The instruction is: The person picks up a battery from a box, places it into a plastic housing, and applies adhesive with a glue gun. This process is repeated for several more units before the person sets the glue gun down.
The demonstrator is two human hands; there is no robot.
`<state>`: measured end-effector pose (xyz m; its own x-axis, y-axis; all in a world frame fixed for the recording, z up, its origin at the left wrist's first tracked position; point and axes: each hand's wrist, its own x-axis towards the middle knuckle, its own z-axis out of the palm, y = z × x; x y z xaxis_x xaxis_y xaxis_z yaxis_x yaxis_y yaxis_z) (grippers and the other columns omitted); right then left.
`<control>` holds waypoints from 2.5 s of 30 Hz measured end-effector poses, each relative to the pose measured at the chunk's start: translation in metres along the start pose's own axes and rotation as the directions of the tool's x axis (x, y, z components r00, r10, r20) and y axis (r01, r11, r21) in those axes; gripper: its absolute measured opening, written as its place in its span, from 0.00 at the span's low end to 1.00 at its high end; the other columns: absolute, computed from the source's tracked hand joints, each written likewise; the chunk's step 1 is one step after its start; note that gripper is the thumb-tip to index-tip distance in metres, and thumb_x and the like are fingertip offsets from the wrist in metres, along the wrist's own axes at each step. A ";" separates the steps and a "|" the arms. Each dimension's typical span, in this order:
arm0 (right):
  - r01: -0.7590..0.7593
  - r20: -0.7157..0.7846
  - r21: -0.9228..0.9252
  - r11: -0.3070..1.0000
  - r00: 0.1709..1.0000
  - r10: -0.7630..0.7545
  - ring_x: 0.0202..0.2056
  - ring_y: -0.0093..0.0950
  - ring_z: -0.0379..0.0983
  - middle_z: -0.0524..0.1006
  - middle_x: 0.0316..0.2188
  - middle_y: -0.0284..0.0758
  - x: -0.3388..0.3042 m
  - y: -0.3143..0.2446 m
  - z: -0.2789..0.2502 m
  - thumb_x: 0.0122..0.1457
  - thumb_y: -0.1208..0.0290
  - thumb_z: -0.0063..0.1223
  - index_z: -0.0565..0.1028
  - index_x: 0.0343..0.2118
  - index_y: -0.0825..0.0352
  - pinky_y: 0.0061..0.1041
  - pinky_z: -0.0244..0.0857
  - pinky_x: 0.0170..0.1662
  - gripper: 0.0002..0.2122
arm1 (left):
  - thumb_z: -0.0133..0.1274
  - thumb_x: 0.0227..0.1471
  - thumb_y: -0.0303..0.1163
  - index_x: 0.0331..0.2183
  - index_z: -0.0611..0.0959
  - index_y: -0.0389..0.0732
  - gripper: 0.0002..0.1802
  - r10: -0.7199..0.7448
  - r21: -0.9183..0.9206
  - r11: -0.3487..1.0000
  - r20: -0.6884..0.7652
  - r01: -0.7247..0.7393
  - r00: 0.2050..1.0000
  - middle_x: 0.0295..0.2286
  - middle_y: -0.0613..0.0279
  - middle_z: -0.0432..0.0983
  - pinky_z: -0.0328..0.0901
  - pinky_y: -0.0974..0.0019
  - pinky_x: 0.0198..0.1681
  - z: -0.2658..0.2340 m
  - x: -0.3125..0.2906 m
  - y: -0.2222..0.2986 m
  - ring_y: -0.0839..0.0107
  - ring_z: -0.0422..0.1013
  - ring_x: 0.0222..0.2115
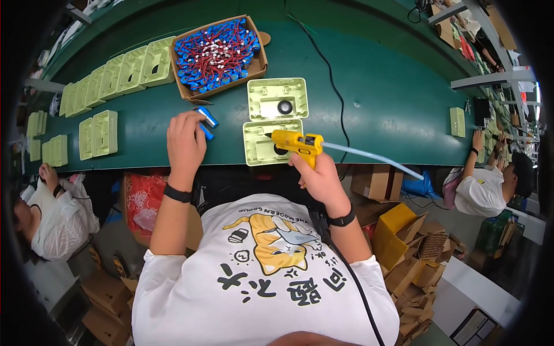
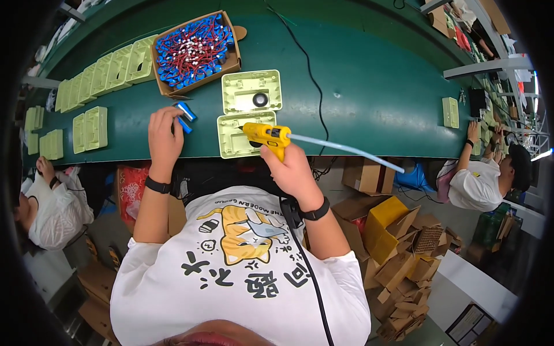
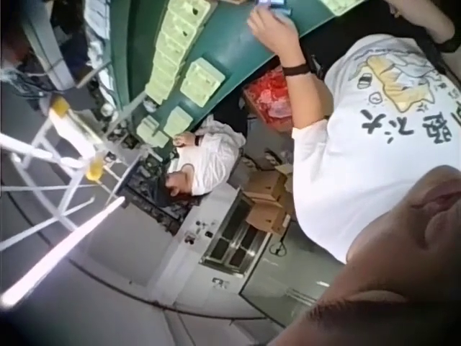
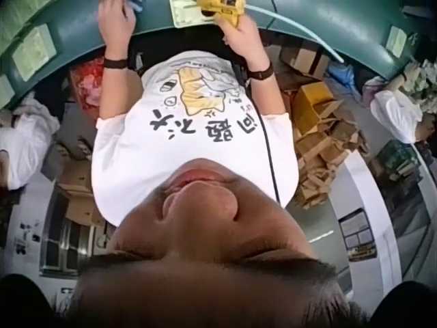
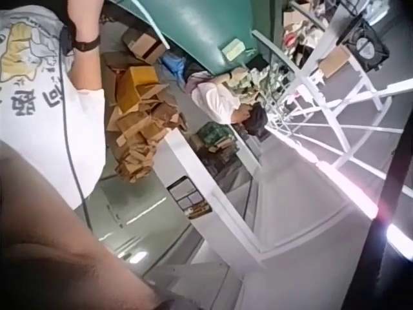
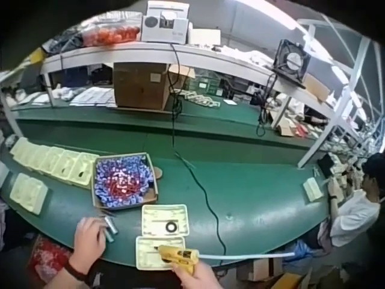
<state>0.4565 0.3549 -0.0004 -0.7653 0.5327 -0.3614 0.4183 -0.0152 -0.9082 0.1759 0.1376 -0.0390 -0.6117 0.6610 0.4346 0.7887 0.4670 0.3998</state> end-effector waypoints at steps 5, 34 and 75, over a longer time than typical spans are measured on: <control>0.005 -0.036 -0.295 0.955 0.999 -0.016 0.22 0.24 0.77 0.81 0.25 0.33 0.020 -0.008 0.017 0.76 0.59 0.62 0.82 0.42 0.74 0.30 0.72 0.27 0.17 | 0.63 0.63 0.22 0.48 0.88 0.40 0.12 -0.018 -0.002 1.000 0.109 0.018 0.994 0.48 0.54 0.85 0.69 0.51 0.57 -0.013 -0.024 -0.015 0.51 0.77 0.51; 0.265 -0.317 -0.263 0.928 0.885 -0.342 0.30 0.26 0.79 0.84 0.36 0.37 -0.016 0.033 0.020 0.75 0.69 0.62 0.81 0.52 0.76 0.29 0.72 0.35 0.13 | 0.68 0.59 0.22 0.45 0.89 0.35 0.11 0.223 -0.437 0.887 0.125 -0.148 0.967 0.35 0.53 0.83 0.75 0.53 0.41 0.025 0.011 0.081 0.51 0.79 0.36; 0.140 -0.317 -0.117 0.983 0.933 -0.170 0.28 0.18 0.72 0.79 0.28 0.28 -0.032 0.037 0.018 0.77 0.68 0.62 0.81 0.54 0.74 0.23 0.69 0.32 0.13 | 0.62 0.54 0.25 0.42 0.93 0.44 0.13 0.406 -0.206 0.913 0.390 -0.351 0.827 0.40 0.61 0.80 0.75 0.56 0.47 0.022 0.020 0.084 0.60 0.77 0.44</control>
<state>0.4875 0.3216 -0.0259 -0.6301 0.7679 -0.1155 0.3617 0.1586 -0.9187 0.2311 0.2033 -0.0147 -0.1621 0.9648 0.2070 0.9225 0.0737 0.3788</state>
